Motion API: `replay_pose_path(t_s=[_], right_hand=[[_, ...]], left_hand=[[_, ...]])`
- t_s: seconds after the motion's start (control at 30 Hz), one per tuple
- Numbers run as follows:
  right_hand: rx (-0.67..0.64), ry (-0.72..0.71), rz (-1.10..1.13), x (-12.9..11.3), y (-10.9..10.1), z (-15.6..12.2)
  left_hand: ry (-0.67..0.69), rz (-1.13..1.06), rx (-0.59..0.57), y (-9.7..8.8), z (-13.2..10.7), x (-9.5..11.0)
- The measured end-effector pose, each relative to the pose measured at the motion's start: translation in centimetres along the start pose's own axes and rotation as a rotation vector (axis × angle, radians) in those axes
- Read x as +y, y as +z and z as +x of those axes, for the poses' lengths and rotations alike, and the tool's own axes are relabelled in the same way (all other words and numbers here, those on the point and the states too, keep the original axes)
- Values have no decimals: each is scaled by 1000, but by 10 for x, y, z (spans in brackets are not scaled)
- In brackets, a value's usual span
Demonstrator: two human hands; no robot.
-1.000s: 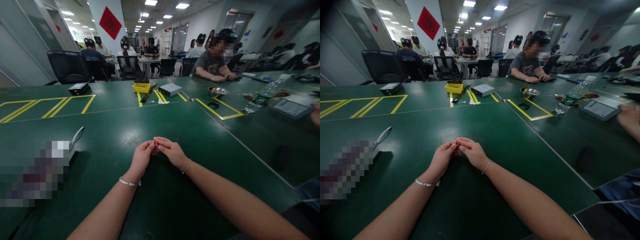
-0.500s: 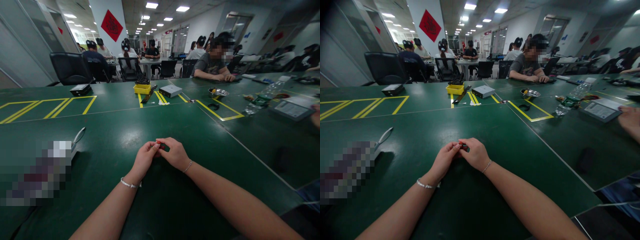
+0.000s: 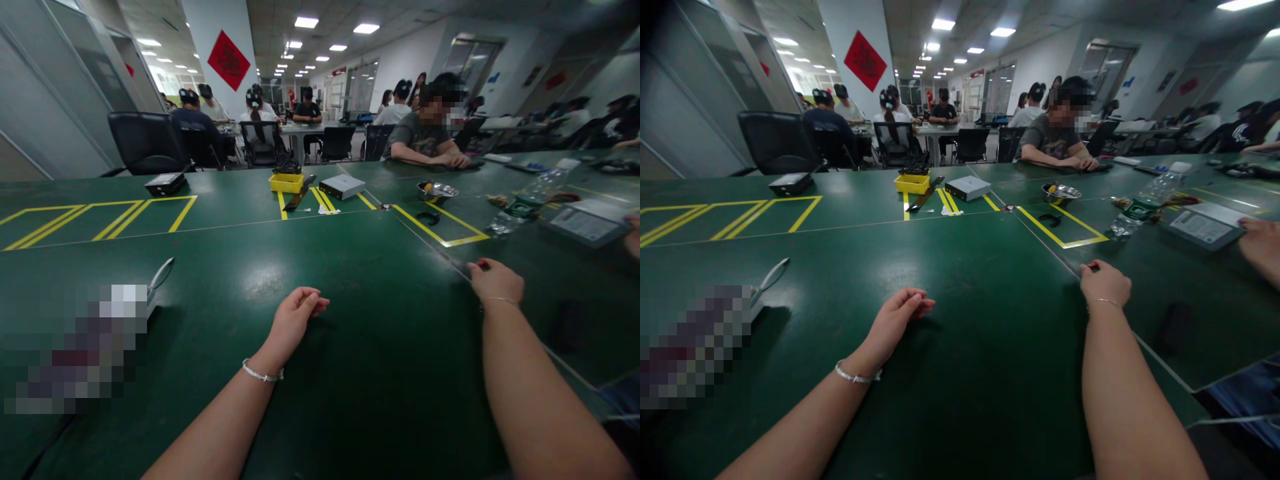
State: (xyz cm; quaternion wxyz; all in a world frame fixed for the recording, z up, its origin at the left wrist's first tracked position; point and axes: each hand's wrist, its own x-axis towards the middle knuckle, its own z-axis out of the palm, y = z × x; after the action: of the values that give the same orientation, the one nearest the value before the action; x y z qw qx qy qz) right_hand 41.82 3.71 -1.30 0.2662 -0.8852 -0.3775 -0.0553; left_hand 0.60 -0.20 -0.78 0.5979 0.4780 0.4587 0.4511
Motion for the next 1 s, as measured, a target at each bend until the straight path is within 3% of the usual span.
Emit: replay_pose_path(t_s=[0.13, 0.2, 0.27, 0.4, 0.57, 0.67, 0.73, 0.83, 0.93, 1.0], right_hand=[[19, 153, 19, 22, 12, 1], [53, 167, 8, 18, 16, -1], [81, 88, -12, 3, 16, -5], [4, -312, 70, -60, 11, -35], [-373, -917, 310, -147, 18, -139], [-620, -1153, 369, -169, 25, -190], [-695, -1233, 370, -170, 27, -194], [-549, -1122, 293, -155, 23, -154], [-239, -754, 21, -126, 11, -96], [-106, -508, -172, -102, 0, -65]], left_hand=[[1, 9, -3, -1, 0, 0], [-3, 15, 5, -1, 0, 0], [-4, 26, 19, 0, -1, 1], [24, 86, 33, 1, -3, 4], [94, 179, 27, 0, -1, 3], [156, 164, -1, 0, 1, 0], [166, 153, -27, -1, 2, -2], [133, 170, -37, -1, 1, -2], [112, 214, -25, -2, 0, -2], [115, 247, -18, -2, 0, -3]])
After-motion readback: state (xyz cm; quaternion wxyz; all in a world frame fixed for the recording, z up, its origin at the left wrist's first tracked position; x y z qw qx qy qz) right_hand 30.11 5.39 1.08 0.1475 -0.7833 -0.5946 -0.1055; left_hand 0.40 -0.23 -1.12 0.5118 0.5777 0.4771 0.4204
